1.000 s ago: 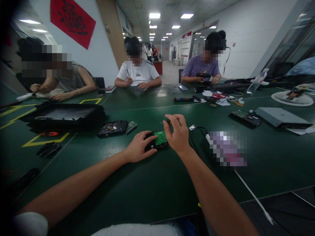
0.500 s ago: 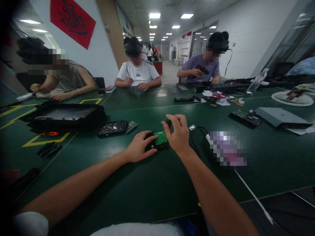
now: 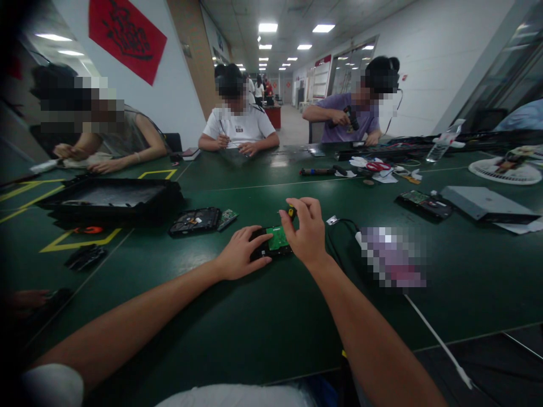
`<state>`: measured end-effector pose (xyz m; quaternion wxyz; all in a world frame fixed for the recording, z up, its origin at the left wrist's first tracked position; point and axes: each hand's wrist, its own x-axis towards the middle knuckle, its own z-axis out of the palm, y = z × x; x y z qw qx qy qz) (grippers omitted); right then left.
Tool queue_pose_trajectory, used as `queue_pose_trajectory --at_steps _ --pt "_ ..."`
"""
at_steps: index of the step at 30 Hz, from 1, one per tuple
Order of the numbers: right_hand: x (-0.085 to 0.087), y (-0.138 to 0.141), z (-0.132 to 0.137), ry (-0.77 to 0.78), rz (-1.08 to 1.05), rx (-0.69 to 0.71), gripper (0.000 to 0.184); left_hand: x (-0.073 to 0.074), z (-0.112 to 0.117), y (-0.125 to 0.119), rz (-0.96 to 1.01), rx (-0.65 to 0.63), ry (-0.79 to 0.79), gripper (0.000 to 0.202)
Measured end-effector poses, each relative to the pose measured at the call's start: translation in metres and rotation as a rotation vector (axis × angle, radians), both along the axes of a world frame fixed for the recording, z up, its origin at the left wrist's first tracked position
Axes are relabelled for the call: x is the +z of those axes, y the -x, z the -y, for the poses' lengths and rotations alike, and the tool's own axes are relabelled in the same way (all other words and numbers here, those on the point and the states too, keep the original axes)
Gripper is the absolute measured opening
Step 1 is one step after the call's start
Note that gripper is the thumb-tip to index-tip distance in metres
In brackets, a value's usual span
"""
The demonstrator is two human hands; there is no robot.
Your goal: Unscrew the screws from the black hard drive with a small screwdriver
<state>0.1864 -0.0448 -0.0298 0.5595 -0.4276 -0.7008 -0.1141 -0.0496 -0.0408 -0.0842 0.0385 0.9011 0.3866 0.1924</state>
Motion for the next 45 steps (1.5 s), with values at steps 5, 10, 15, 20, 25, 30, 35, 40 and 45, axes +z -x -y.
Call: queue_pose_trajectory --at_steps 5,10,15,20,25,30,35,40,45 --pt "0.0007 0.0003 -0.0005 0.014 0.029 0.027 0.035 0.0012 -0.0001 0.0012 -0.015 -0.011 0.004 0.069" --pt "-0.0003 0.0018 -0.0007 0.021 0.013 0.041 0.035 0.0011 -0.0004 0.0018 -0.011 -0.012 0.007 0.066" --pt "0.0016 0.0017 0.001 0.001 -0.001 0.016 0.03 0.0012 -0.0003 0.0015 -0.001 -0.005 0.009 0.06" --pt "0.0022 0.0002 0.0005 0.005 0.001 0.027 0.034 0.0031 0.0005 0.001 -0.007 -0.004 0.012 0.061" --pt "0.0009 0.0002 0.0003 0.011 0.01 0.059 0.034 0.0021 0.0004 0.0006 -0.005 -0.004 0.019 0.061" --pt "0.003 -0.0004 0.0013 -0.034 -0.015 0.0 0.026 0.0017 0.0002 0.0006 0.003 -0.003 0.015 0.06" --pt "0.0042 -0.0027 -0.0004 -0.005 0.006 0.078 0.028 0.0041 0.0021 -0.0001 -0.01 0.003 0.007 0.06" --pt "0.0031 -0.0013 -0.0018 -0.024 -0.016 0.05 0.026 0.0025 0.0012 -0.0004 -0.015 0.003 -0.001 0.06" --pt "0.0025 -0.0017 -0.0017 -0.024 -0.01 0.028 0.026 0.0021 0.0008 -0.0005 -0.006 -0.001 -0.011 0.06"
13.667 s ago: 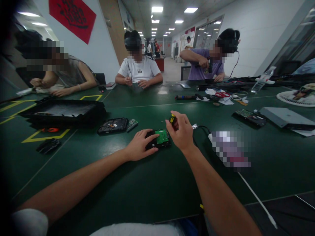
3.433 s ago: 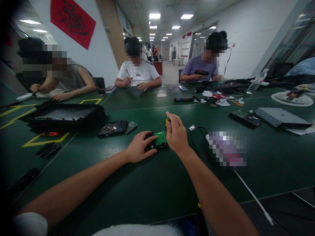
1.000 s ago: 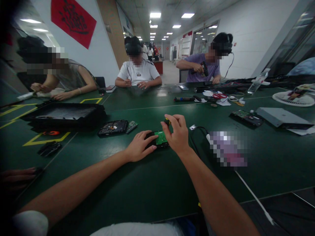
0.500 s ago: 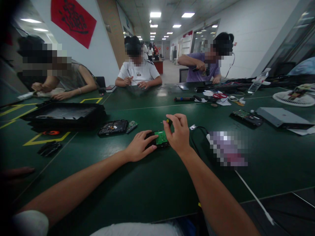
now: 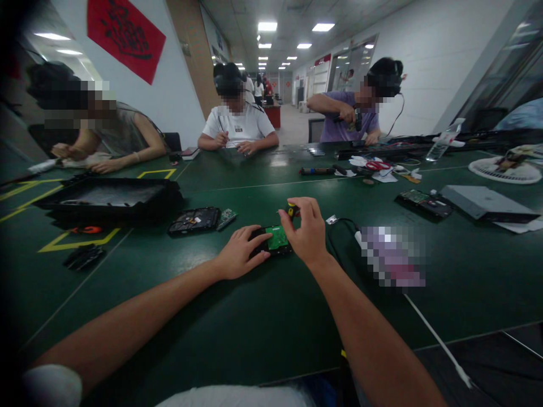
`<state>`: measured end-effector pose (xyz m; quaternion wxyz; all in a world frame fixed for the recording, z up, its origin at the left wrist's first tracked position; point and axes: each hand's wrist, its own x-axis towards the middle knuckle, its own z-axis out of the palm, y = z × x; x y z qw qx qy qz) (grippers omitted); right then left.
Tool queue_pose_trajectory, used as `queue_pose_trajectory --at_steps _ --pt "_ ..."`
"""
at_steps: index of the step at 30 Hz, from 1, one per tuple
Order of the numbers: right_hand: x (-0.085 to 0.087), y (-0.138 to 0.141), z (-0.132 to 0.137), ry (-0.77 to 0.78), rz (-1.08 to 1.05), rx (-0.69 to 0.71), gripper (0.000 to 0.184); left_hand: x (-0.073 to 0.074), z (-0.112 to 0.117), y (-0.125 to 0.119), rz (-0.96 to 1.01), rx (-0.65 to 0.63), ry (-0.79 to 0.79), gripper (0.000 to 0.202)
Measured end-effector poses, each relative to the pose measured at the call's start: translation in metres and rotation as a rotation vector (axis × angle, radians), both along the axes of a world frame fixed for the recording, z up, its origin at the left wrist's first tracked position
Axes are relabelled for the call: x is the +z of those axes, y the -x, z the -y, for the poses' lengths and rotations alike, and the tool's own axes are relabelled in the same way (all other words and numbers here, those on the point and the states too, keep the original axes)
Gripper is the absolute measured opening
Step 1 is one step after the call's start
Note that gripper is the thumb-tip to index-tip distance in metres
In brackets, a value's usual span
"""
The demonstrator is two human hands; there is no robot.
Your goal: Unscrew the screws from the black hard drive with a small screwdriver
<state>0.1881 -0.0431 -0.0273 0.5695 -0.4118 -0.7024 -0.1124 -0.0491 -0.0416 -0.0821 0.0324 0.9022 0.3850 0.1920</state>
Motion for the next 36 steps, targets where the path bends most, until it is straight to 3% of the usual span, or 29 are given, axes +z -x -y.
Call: queue_pose_trajectory --at_steps 8,20,27,36 --pt "-0.0033 0.0016 0.0008 0.064 -0.008 0.076 0.033 0.0009 0.001 0.0005 0.005 -0.003 -0.006 0.06" --pt "0.0011 0.0013 0.0034 0.04 0.039 0.007 0.032 0.0 0.0004 -0.0005 0.0 0.001 -0.003 0.06" --pt "-0.0058 0.0033 0.0023 0.112 -0.04 0.105 0.032 -0.0007 0.0005 -0.0001 0.002 0.004 -0.006 0.06" --pt "0.001 0.0026 0.004 0.07 0.026 0.022 0.028 0.003 0.0015 -0.0008 0.003 0.001 0.005 0.06"
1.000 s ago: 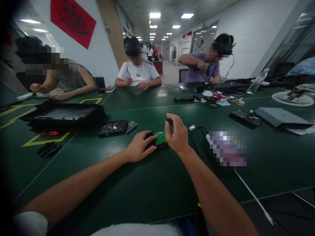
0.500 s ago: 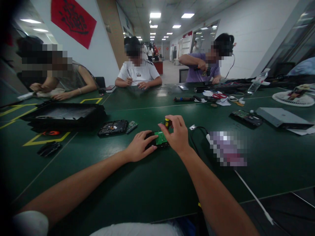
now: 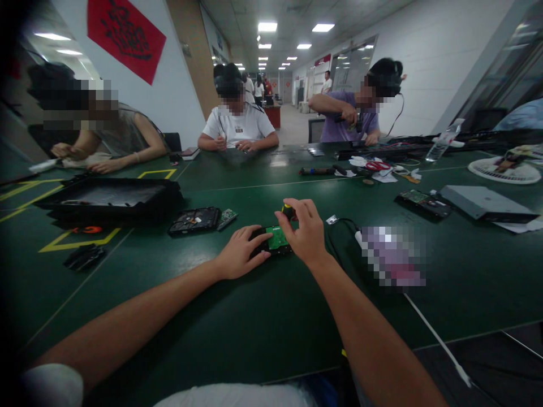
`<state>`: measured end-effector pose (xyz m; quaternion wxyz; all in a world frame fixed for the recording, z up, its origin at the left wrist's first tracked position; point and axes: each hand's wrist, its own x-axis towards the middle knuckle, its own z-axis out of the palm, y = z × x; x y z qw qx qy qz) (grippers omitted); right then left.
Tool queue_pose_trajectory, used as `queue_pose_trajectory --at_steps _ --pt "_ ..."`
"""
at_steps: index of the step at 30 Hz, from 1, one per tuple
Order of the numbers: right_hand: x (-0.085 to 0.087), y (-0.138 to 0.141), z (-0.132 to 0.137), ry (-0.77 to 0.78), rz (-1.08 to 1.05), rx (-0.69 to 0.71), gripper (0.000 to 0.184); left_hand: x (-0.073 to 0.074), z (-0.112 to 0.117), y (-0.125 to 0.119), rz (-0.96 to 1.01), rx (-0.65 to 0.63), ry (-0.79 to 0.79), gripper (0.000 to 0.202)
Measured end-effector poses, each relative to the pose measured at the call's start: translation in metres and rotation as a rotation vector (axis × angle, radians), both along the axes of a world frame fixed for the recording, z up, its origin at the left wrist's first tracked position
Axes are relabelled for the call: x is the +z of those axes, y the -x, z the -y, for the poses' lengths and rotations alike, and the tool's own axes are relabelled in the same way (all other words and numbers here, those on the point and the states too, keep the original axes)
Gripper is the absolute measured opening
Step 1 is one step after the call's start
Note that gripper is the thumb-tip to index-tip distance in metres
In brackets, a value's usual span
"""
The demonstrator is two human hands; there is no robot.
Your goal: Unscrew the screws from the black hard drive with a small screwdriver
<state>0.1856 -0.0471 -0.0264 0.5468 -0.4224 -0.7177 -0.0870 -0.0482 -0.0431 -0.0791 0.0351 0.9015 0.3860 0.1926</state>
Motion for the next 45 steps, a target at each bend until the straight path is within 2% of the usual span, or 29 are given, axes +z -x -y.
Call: queue_pose_trajectory --at_steps 7,16,23,29,39,45 --pt "-0.0046 0.001 -0.0004 0.003 -0.051 0.076 0.031 -0.0023 -0.0004 0.0005 0.01 0.004 -0.002 0.06" --pt "-0.0005 -0.0008 0.0002 0.007 0.004 -0.026 0.029 -0.0032 -0.0011 0.0006 0.028 -0.002 -0.003 0.059" --pt "-0.0011 -0.0001 -0.0011 -0.034 -0.035 0.041 0.029 -0.0016 0.0002 0.0002 0.006 0.0 -0.004 0.061" --pt "0.002 -0.001 -0.0004 -0.025 -0.001 -0.029 0.028 -0.0023 -0.0002 0.0008 0.001 0.003 0.006 0.06" --pt "0.0043 -0.0014 0.0009 -0.002 -0.009 0.004 0.023 -0.0018 0.0 0.0 -0.007 0.003 -0.009 0.061" --pt "0.0027 -0.0031 -0.0002 0.005 0.001 -0.017 0.026 -0.0021 0.0007 -0.0003 0.0 0.002 -0.002 0.06"
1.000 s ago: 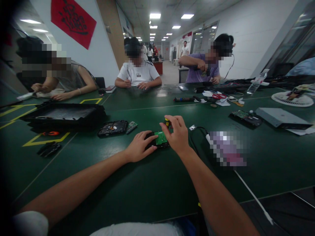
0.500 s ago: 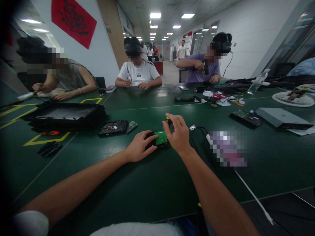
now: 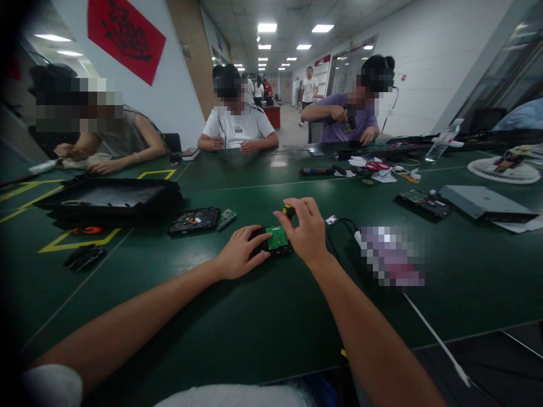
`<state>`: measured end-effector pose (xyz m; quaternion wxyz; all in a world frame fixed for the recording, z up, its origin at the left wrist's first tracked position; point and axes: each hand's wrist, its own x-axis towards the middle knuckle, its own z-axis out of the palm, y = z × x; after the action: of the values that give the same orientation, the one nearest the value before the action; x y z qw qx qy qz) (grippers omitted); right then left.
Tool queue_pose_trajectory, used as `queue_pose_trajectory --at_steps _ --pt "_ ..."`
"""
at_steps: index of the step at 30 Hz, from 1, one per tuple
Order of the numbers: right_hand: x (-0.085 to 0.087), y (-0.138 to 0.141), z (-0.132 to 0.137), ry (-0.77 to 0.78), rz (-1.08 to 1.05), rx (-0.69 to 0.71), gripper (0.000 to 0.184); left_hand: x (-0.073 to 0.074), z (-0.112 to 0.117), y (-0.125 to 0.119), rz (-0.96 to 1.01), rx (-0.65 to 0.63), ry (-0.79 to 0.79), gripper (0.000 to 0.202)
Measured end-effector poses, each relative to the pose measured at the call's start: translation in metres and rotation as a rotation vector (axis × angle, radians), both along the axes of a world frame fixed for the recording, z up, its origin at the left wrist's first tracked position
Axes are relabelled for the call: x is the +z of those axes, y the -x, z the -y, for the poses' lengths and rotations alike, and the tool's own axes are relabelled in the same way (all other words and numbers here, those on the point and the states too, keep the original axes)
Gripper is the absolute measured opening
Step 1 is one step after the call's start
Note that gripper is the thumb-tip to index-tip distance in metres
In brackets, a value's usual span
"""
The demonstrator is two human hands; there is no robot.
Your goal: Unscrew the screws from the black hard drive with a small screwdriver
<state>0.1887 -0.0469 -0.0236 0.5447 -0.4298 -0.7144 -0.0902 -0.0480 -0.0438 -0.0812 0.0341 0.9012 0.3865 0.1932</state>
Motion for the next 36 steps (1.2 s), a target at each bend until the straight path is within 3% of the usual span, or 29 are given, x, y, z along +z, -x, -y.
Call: queue_pose_trajectory --at_steps 8,16,22,28,36 --pt "0.0008 -0.0008 -0.0012 0.028 -0.005 0.007 0.028 -0.0047 -0.0027 0.0011 0.0 0.002 -0.006 0.061" --pt "-0.0008 0.0014 -0.0014 0.069 0.015 0.136 0.031 -0.0019 -0.0015 0.001 0.001 -0.001 -0.014 0.06" --pt "-0.0013 0.0008 -0.0008 0.053 0.009 0.053 0.027 -0.0016 -0.0018 0.0012 0.004 0.001 -0.007 0.06" --pt "-0.004 -0.001 -0.0029 0.048 -0.002 0.092 0.034 -0.0005 -0.001 0.0001 -0.004 0.001 -0.004 0.06" --pt "-0.0006 0.0017 0.0004 -0.04 -0.015 0.033 0.025 -0.0021 -0.0019 0.0003 0.002 0.001 -0.003 0.06"
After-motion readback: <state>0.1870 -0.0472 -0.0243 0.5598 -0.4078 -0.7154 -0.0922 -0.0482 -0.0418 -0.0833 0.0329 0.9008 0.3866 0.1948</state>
